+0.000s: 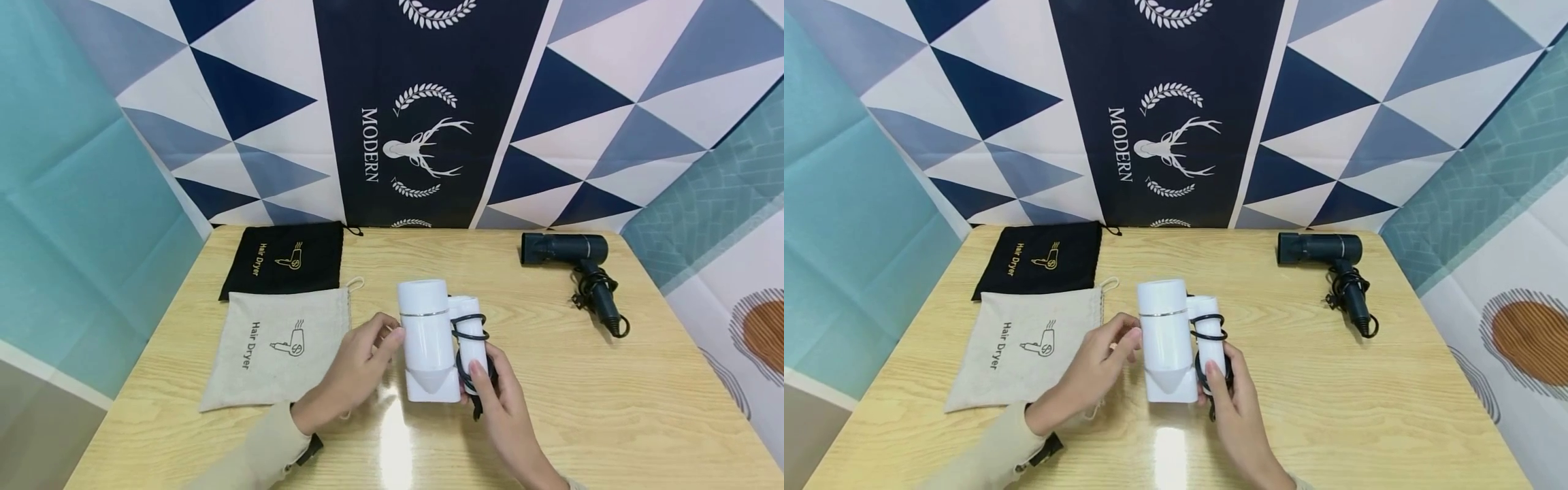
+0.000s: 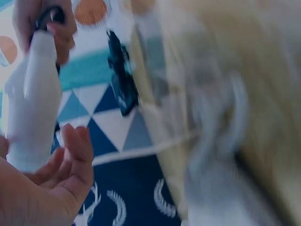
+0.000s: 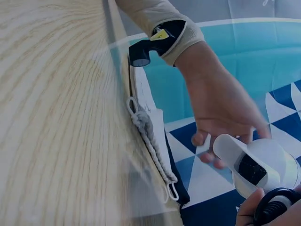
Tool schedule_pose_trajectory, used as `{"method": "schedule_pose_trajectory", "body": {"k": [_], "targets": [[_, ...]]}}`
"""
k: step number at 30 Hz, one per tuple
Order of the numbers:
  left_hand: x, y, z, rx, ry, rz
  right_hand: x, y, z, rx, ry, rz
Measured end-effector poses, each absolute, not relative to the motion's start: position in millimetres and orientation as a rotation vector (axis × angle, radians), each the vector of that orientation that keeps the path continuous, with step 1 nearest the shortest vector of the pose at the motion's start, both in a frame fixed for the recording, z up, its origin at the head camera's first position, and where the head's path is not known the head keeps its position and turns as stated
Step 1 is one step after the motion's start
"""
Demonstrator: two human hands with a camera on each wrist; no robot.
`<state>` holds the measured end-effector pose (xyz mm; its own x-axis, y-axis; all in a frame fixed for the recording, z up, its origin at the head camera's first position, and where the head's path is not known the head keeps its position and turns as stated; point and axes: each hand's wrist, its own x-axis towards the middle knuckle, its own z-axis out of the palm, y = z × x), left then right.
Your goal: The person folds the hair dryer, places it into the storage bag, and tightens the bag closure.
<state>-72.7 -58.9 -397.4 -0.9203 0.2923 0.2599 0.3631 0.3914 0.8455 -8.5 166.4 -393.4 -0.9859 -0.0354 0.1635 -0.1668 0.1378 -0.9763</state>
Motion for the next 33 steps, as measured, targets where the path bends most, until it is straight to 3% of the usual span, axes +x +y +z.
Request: {"method": "schedule_pose_trajectory", "body": {"k": [14, 20, 33], "targets": [[-112, -108, -417, -0.296, -2.992, -0.546, 1, 183, -395, 0.097, -2.345, 1.911], [-113, -112, -422, -0.308, -3.178, -0.51, 2, 186, -396, 0.067, -2.358, 1.912], [-97, -108, -414, -0.598, -3.149, -0.59, 5, 190, -395, 0.077, -2.393, 1.93]]}}
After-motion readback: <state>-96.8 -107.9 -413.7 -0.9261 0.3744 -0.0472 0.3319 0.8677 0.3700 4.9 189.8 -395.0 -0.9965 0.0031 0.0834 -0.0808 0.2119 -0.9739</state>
